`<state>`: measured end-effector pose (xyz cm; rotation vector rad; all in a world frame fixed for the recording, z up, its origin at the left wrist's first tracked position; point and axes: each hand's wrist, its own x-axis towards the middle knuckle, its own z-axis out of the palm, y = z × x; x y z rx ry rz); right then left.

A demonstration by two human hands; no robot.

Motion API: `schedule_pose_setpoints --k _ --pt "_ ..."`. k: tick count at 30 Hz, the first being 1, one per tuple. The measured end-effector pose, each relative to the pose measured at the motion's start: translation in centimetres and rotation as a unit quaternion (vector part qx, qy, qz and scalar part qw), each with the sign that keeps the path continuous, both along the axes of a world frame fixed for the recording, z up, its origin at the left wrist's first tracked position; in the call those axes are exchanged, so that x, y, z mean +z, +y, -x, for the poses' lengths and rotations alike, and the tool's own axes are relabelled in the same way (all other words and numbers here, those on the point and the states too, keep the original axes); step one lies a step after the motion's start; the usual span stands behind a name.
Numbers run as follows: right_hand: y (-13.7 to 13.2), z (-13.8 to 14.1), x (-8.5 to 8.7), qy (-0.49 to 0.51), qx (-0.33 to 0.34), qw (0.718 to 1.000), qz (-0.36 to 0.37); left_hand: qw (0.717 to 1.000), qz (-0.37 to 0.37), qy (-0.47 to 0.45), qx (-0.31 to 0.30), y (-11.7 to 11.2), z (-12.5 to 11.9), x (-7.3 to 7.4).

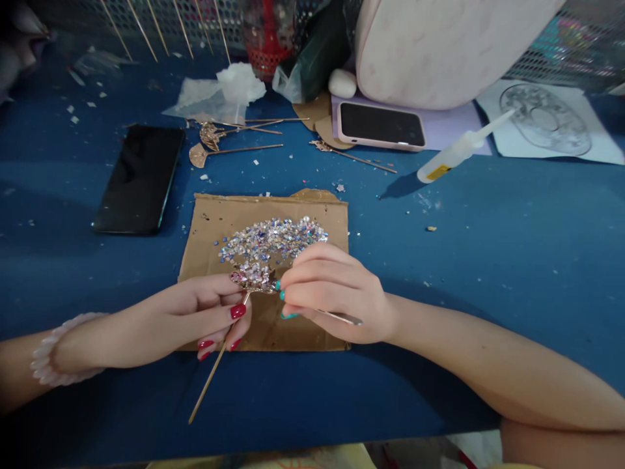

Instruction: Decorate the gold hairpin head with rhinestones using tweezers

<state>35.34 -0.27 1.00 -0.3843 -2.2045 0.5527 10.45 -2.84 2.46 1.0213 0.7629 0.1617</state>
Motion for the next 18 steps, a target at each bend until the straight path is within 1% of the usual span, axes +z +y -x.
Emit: schedule_pose_setpoints --k 18 --pt "-0.01 -0.07 -0.03 -0.004 -0.007 1.000 0.001 1.000 0.016 -0.014 0.013 0.07 -0.05 0.12"
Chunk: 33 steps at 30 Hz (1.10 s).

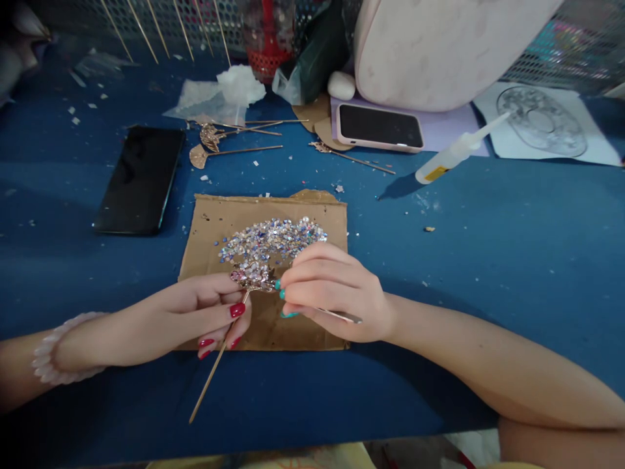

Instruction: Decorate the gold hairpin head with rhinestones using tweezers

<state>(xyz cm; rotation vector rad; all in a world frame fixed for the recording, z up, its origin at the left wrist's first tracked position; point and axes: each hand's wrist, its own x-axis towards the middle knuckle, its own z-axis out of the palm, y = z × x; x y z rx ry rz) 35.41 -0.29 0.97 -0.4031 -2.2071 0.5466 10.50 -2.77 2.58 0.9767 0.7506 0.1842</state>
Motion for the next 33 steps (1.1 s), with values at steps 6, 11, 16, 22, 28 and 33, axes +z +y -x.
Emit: schedule_pose_setpoints --k 6,11,16,22,28,33 --pt "0.0 0.0 0.0 -0.004 0.007 1.000 -0.002 1.000 -0.003 -0.010 -0.002 -0.1 0.1 -0.2" --pt "0.1 0.1 -0.1 -0.003 0.011 1.000 0.002 1.000 0.002 -0.009 0.000 -0.1 0.0 0.0" --pt "0.0 0.1 0.1 0.005 0.006 1.000 0.005 1.000 0.001 -0.018 -0.004 0.0 0.0 -0.1" --pt "0.7 -0.4 -0.2 0.006 -0.040 0.999 0.015 0.999 -0.031 -0.020 0.018 -0.1 0.1 -0.4" --pt "1.5 -0.5 -0.8 0.003 -0.068 0.998 0.012 0.997 -0.034 -0.036 0.065 -0.3 0.0 -0.7" --pt "1.8 -0.5 -1.1 -0.015 -0.106 0.994 0.014 0.992 -0.032 -0.062 0.109 -0.7 0.1 -1.1"
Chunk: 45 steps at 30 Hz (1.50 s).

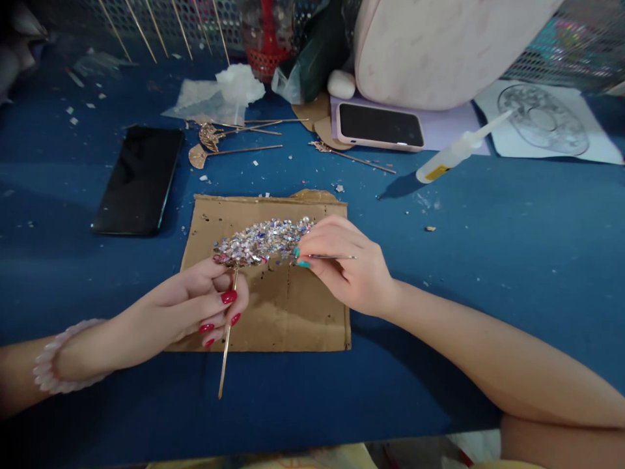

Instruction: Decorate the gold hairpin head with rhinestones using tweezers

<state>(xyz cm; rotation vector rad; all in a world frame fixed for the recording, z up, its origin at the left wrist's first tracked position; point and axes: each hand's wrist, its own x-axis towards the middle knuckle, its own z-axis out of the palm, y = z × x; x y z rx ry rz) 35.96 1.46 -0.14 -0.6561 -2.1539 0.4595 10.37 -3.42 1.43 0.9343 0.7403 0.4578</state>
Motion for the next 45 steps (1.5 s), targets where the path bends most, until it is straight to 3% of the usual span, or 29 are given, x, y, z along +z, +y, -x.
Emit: schedule_pose_setpoints --k 9,14,45 --pt "0.26 0.12 -0.15 -0.030 -0.007 0.999 0.008 0.997 0.011 -0.007 0.077 -0.12 0.09 0.04" --pt "0.41 0.39 -0.30 -0.046 0.015 0.999 0.002 0.997 0.012 0.000 0.070 0.15 -0.04 0.34" --pt "0.36 0.99 -0.10 -0.045 -0.012 0.997 0.054 0.998 -0.033 0.036 0.036 0.04 -0.05 0.18"
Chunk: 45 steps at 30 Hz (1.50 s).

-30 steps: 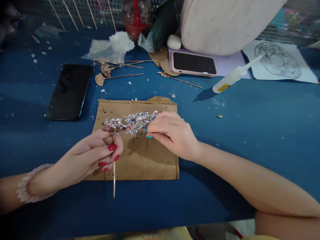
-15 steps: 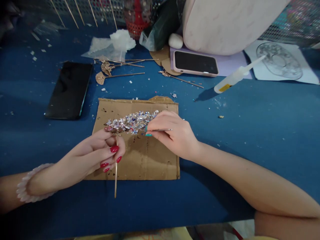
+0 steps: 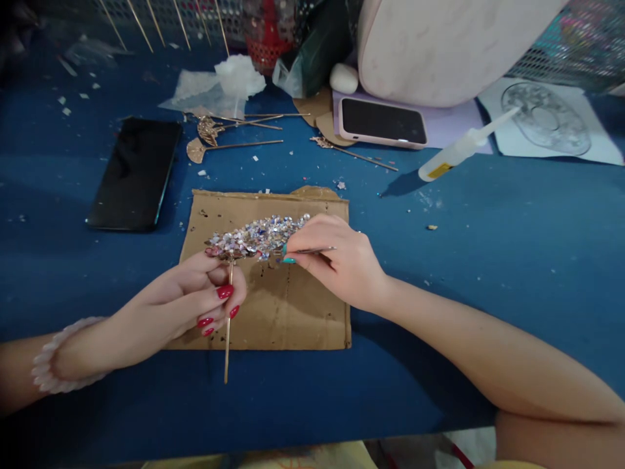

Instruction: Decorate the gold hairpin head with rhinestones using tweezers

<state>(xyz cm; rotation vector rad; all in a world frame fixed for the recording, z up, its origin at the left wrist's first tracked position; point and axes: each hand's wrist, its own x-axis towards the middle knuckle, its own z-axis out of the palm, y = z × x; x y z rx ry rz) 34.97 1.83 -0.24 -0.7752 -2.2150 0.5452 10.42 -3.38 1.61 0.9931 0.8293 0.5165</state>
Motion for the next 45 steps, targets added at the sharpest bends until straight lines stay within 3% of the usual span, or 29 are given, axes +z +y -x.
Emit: schedule_pose_setpoints --k 32,45 --pt "0.2 0.2 -0.3 0.013 0.033 0.999 -0.015 0.999 -0.025 -0.043 -0.018 -0.1 0.0 -0.3" --pt "-0.9 -0.4 1.2 0.139 0.028 0.990 -0.001 0.999 -0.022 -0.027 -0.029 0.1 -0.1 -0.2"
